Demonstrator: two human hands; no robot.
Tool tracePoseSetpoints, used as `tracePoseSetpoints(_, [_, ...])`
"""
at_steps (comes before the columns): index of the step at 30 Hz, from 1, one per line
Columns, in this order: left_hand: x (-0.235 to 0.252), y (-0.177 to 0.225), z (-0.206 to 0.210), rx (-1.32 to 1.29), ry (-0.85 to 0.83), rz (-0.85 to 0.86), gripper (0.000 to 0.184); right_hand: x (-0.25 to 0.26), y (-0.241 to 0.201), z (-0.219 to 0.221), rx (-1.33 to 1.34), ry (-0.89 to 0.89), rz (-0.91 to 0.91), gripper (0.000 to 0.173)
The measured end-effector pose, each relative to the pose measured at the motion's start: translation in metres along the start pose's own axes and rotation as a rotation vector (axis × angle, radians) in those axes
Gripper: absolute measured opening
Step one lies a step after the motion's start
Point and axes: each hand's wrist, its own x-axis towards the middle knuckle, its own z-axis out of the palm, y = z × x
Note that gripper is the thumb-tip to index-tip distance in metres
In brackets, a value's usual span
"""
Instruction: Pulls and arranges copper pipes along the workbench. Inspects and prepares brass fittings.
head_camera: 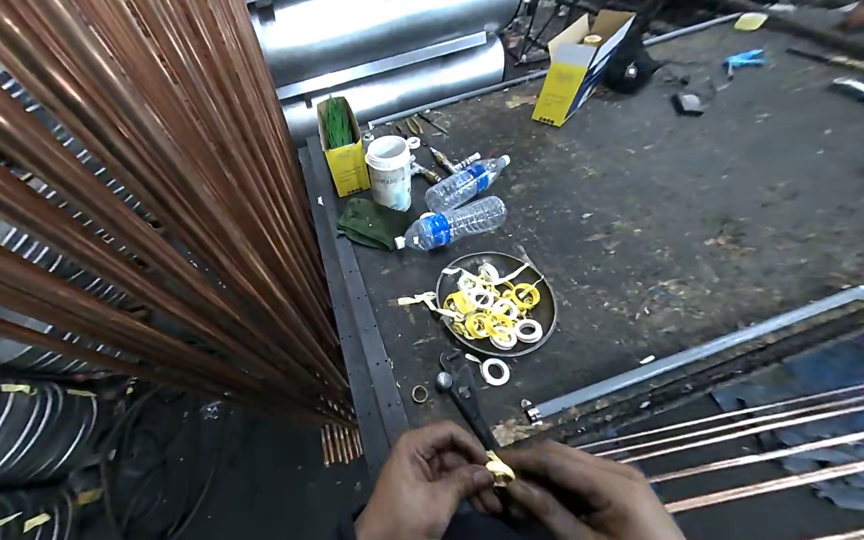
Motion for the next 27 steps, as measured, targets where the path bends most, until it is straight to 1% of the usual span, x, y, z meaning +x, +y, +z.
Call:
tracePoseSetpoints(3, [-0.001, 0.001, -0.001, 0.087, -0.071, 0.008, 0.015, -0.002, -0.003, -0.005, -0.059, -0.041, -0.029, 0.016])
tracePoseSetpoints(5, [-0.001, 0.000, -0.001, 0.099, -0.098, 0.018, 0.016, -0.003, -0.002, -0.005, -0.091, -0.052, -0.033, 0.015])
tracePoseSetpoints(10, [-0.001, -0.006, 0.002, 0.127, -0.071, 0.092, 0.016, -0.002, -0.008, -0.001, -0.219, -0.060, -0.054, 0.015])
tracePoseSetpoints(13, [-0.001, -0.009, 0.000, 0.217, -0.065, 0.146, 0.013, -0.001, -0.010, 0.000, -0.277, -0.068, -0.056, 0.014])
tracePoseSetpoints(21, [-0.004, -0.015, -0.001, 0.288, -0.053, 0.171, 0.013, -0.002, -0.009, 0.006, -0.281, -0.098, -0.023, 0.012])
tracePoseSetpoints(23, [-0.005, -0.018, 0.000, 0.294, -0.048, 0.178, 0.013, -0.003, -0.008, 0.009, -0.279, -0.080, -0.001, 0.011])
tracePoseSetpoints(27, [-0.007, -0.024, 0.000, 0.279, -0.055, 0.178, 0.012, -0.006, -0.004, 0.020, -0.279, 0.009, 0.032, 0.007])
